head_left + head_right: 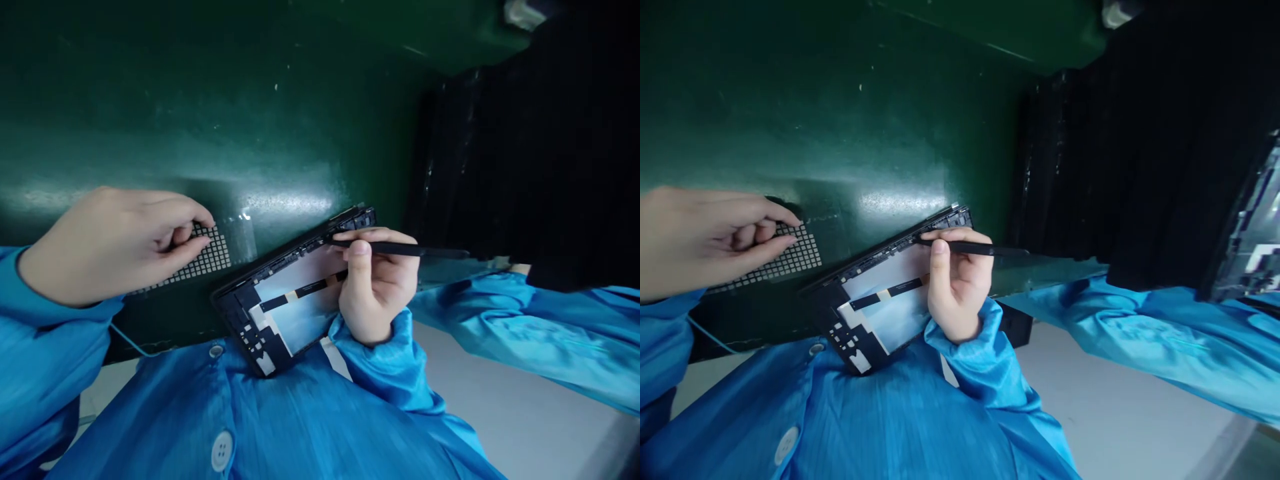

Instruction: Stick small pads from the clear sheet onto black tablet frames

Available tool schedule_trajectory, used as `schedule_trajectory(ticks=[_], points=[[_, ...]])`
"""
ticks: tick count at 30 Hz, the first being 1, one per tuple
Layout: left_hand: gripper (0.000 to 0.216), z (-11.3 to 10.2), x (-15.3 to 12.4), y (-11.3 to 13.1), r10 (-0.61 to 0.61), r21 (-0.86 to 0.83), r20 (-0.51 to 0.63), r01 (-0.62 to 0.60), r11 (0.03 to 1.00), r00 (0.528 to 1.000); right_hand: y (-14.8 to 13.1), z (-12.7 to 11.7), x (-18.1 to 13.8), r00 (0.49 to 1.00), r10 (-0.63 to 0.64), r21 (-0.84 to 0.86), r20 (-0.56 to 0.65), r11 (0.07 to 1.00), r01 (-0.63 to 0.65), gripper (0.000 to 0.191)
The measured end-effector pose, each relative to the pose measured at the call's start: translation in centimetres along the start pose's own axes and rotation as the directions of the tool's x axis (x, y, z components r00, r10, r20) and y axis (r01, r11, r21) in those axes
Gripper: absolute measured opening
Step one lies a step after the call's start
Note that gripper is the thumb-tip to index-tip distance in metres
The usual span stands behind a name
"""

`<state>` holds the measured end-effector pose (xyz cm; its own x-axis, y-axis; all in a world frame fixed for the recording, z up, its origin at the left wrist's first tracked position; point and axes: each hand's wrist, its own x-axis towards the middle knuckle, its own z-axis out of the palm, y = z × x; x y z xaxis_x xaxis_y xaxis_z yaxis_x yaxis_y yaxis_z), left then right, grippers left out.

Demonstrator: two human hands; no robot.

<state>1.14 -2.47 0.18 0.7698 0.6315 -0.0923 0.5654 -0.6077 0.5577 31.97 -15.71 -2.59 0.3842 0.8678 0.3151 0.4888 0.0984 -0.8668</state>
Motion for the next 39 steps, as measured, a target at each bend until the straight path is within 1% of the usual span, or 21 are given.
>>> schedule_trajectory(ticks=[4,8,10,11,12,13,15,16,17,22,25,27,28,29,30,31,33,34,36,37,39], points=[[0.032,0.2,0.0,0.0,-0.043,0.003,0.017,0.043,0.999,0.999,-0.1,-0.7,0.2,0.998,-0.043,-0.021,0.053,0.999,0.045,0.008],[0.036,0.4,1.0,1.6,-0.099,-0.091,0.020,0.100,0.991,0.995,-2.6,-1.8,1.5,0.979,-0.057,-0.145,0.195,0.986,0.087,0.016],[0.037,0.4,1.4,2.5,-0.097,-0.116,0.019,0.099,0.988,0.995,-4.1,-1.1,3.2,0.944,-0.040,-0.105,0.327,0.991,0.078,0.016],[0.036,0.3,1.5,2.8,-0.094,-0.119,0.018,0.096,0.988,0.995,-4.6,-0.3,4.2,0.901,-0.051,-0.051,0.432,0.995,0.081,0.015],[0.035,0.3,1.4,2.9,-0.091,-0.118,0.016,0.093,0.989,0.996,-4.9,0.8,5.2,0.832,-0.078,0.009,0.549,0.996,0.088,0.013],[0.034,0.3,1.4,2.9,-0.089,-0.116,0.014,0.090,0.989,0.996,-5.0,1.9,6.1,0.747,-0.120,0.067,0.654,0.993,0.101,0.011],[0.030,0.3,1.1,2.4,-0.087,-0.109,0.008,0.087,0.990,0.996,-4.5,4.3,7.5,0.601,-0.195,0.146,0.776,0.981,0.129,0.011],[0.028,0.3,1.0,2.0,-0.084,-0.105,0.007,0.085,0.991,0.996,-4.1,5.2,8.0,0.560,-0.214,0.162,0.801,0.977,0.141,0.011],[0.026,0.2,0.9,1.6,-0.077,-0.097,0.008,0.078,0.992,0.997,-3.8,5.9,8.2,0.540,-0.223,0.168,0.811,0.974,0.149,0.012],[0.022,0.2,0.9,0.2,-0.021,-0.030,0.034,0.022,0.999,0.999,-3.0,6.5,8.0,0.554,-0.215,0.166,0.804,0.976,0.137,0.011],[0.022,0.1,1.1,0.3,-0.025,-0.033,0.041,0.026,0.999,0.999,-3.1,6.4,8.3,0.533,-0.214,0.159,0.819,0.976,0.147,0.009],[0.022,0.0,1.2,0.4,-0.026,-0.046,0.044,0.028,0.999,0.999,-3.0,6.3,8.6,0.523,-0.185,0.157,0.832,0.983,0.097,0.008],[0.023,-0.1,1.2,0.5,-0.030,-0.052,0.044,0.033,0.998,0.999,-3.0,6.0,8.6,0.538,-0.153,0.157,0.829,0.987,0.039,0.011],[0.024,-0.1,1.2,0.5,-0.037,-0.059,0.043,0.039,0.998,0.998,-2.8,5.5,8.4,0.576,-0.109,0.155,0.810,0.987,-0.031,0.016],[0.025,-0.1,1.2,0.5,-0.043,-0.065,0.041,0.046,0.997,0.998,-2.6,4.7,8.1,0.638,-0.058,0.152,0.767,0.984,-0.094,0.021],[0.027,-0.1,1.1,0.5,-0.048,-0.071,0.036,0.050,0.996,0.998,-2.4,3.8,7.6,0.723,-0.010,0.151,0.691,0.980,-0.130,0.024],[0.030,0.0,1.0,0.4,-0.042,-0.085,0.011,0.043,0.995,0.999,-1.8,1.6,6.1,0.906,0.038,0.120,0.422,0.988,-0.097,0.021],[0.030,0.0,0.9,0.3,-0.037,-0.086,0.001,0.037,0.996,0.999,-1.5,0.6,5.2,0.964,0.025,0.085,0.266,0.995,-0.049,0.017],[0.030,0.0,0.7,0.3,-0.035,-0.067,0.002,0.035,0.997,0.999,-0.7,-0.9,3.4,0.998,-0.026,0.023,0.054,0.999,0.025,0.010],[0.030,0.0,0.6,0.2,-0.037,-0.052,0.008,0.038,0.998,0.999,-0.3,-1.3,2.7,0.999,-0.038,0.008,0.009,0.999,0.038,0.009],[0.030,0.0,0.3,0.1,-0.042,-0.028,0.016,0.043,0.999,0.999,0.4,-1.6,1.7,0.999,-0.037,0.018,0.005,0.999,0.037,0.007]])
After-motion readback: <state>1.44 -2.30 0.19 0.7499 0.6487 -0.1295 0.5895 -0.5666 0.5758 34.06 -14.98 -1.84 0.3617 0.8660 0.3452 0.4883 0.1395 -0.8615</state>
